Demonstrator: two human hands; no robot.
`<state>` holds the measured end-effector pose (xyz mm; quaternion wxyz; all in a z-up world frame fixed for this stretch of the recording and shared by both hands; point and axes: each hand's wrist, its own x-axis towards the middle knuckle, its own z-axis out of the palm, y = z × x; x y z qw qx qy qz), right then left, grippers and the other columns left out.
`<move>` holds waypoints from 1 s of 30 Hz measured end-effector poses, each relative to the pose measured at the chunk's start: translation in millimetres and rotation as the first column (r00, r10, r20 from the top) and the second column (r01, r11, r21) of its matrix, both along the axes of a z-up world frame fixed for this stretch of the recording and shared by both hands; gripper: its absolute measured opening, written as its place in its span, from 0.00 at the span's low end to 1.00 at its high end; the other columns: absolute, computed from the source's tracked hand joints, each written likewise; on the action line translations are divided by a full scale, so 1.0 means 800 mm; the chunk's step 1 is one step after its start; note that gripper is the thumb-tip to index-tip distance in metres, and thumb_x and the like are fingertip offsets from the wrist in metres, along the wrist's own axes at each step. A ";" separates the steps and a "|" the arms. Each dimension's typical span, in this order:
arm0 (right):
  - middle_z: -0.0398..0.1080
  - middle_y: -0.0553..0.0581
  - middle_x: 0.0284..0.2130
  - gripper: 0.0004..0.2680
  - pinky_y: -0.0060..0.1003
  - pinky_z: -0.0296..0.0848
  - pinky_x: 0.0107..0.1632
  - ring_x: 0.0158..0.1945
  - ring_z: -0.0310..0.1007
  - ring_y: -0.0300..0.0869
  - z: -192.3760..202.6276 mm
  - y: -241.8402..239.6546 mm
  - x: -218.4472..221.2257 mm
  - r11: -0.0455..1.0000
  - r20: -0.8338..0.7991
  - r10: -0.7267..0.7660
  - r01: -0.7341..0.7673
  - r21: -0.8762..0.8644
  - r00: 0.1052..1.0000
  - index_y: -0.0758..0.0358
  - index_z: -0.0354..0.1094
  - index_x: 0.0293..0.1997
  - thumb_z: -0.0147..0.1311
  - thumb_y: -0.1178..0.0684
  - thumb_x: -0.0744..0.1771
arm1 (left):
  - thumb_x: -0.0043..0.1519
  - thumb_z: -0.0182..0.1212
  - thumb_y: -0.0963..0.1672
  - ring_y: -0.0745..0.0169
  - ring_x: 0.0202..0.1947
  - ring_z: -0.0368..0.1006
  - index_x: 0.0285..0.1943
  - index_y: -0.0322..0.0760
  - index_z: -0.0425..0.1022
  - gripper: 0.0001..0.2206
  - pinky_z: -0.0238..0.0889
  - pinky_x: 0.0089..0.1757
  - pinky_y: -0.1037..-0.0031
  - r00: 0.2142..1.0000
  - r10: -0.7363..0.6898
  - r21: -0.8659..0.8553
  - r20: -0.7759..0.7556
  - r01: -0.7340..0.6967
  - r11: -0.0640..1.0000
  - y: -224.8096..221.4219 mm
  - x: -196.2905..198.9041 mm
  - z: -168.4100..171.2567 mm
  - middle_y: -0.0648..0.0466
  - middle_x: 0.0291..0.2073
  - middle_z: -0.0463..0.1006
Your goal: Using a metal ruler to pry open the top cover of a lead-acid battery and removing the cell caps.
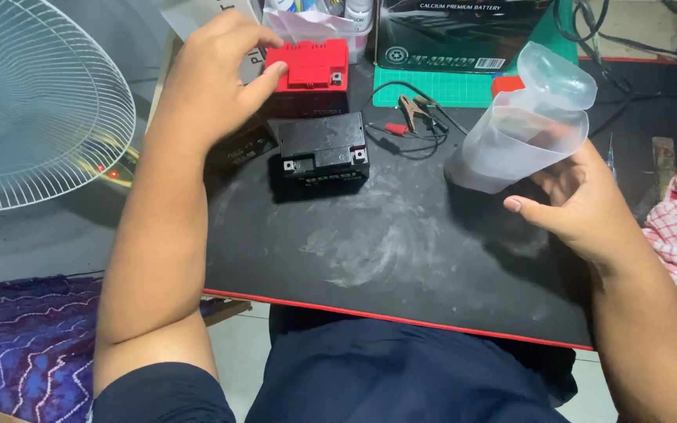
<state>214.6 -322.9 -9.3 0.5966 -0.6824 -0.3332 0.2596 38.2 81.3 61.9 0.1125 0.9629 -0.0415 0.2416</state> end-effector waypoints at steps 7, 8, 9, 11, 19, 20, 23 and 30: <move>0.53 0.60 0.71 0.31 0.44 0.61 0.72 0.74 0.54 0.48 0.001 0.002 -0.001 0.998 -0.005 0.043 -0.042 0.046 0.999 0.61 0.48 0.71 0.56 0.68 0.60 | 0.63 0.63 0.55 0.39 0.55 0.67 0.61 0.37 0.75 0.24 0.61 0.50 0.52 0.728 0.350 -0.009 -0.589 -0.439 0.899 0.010 -0.030 0.005 0.41 0.51 0.74; 0.53 0.60 0.71 0.30 0.45 0.60 0.73 0.74 0.54 0.48 0.003 0.003 -0.002 0.998 0.001 0.047 -0.047 0.047 0.999 0.62 0.47 0.71 0.55 0.68 0.60 | 0.62 0.62 0.56 0.39 0.56 0.68 0.64 0.36 0.71 0.28 0.61 0.50 0.53 0.672 0.353 -0.021 -0.651 -0.481 0.876 0.008 -0.033 0.008 0.42 0.54 0.75; 0.52 0.61 0.71 0.30 0.45 0.60 0.73 0.74 0.54 0.48 0.005 0.003 -0.004 0.998 0.006 0.051 -0.051 0.047 0.999 0.63 0.47 0.70 0.54 0.68 0.60 | 0.61 0.60 0.57 0.39 0.57 0.69 0.67 0.35 0.67 0.32 0.61 0.51 0.53 0.612 0.352 -0.028 -0.709 -0.523 0.852 0.006 -0.036 0.011 0.44 0.57 0.76; 0.52 0.60 0.71 0.30 0.45 0.60 0.73 0.74 0.54 0.48 0.004 0.003 -0.004 0.998 -0.004 0.045 -0.045 0.038 0.999 0.62 0.47 0.70 0.54 0.68 0.60 | 0.55 0.67 0.56 0.38 0.63 0.63 0.74 0.37 0.57 0.40 0.57 0.56 0.53 0.567 0.367 -0.015 -0.737 -0.556 0.831 0.008 -0.041 0.013 0.42 0.65 0.68; 0.51 0.61 0.71 0.29 0.45 0.60 0.73 0.75 0.53 0.48 -0.010 0.002 0.002 0.997 0.000 0.041 -0.040 0.067 0.999 0.61 0.46 0.70 0.53 0.68 0.61 | 0.43 0.81 0.53 0.30 0.62 0.59 0.74 0.38 0.57 0.49 0.55 0.58 0.47 0.664 0.383 0.022 -0.642 -0.484 0.875 0.012 -0.056 -0.017 0.39 0.64 0.62; 0.52 0.61 0.71 0.29 0.45 0.60 0.73 0.75 0.53 0.48 -0.009 0.001 0.000 0.998 0.000 0.034 -0.034 0.057 0.999 0.61 0.46 0.70 0.53 0.68 0.61 | 0.47 0.79 0.53 0.29 0.56 0.65 0.66 0.34 0.60 0.41 0.60 0.51 0.46 0.619 0.418 0.067 -0.664 -0.508 0.859 0.011 -0.054 -0.016 0.36 0.57 0.68; 0.54 0.60 0.70 0.28 0.43 0.60 0.73 0.74 0.54 0.47 -0.014 -0.001 0.004 0.999 -0.018 -0.004 0.004 0.050 1.000 0.61 0.47 0.70 0.53 0.68 0.62 | 0.52 0.75 0.53 0.30 0.49 0.71 0.58 0.29 0.62 0.34 0.65 0.42 0.47 0.546 0.453 0.137 -0.705 -0.523 0.842 0.004 -0.045 -0.006 0.36 0.51 0.74; 0.56 0.59 0.68 0.26 0.44 0.63 0.73 0.73 0.57 0.47 -0.020 -0.003 0.008 0.990 -0.003 0.044 -0.043 0.136 0.999 0.60 0.48 0.70 0.52 0.69 0.64 | 0.55 0.73 0.57 0.30 0.45 0.73 0.55 0.28 0.62 0.35 0.68 0.37 0.44 0.500 0.530 0.293 -0.685 -0.477 0.829 0.001 -0.054 -0.014 0.38 0.47 0.73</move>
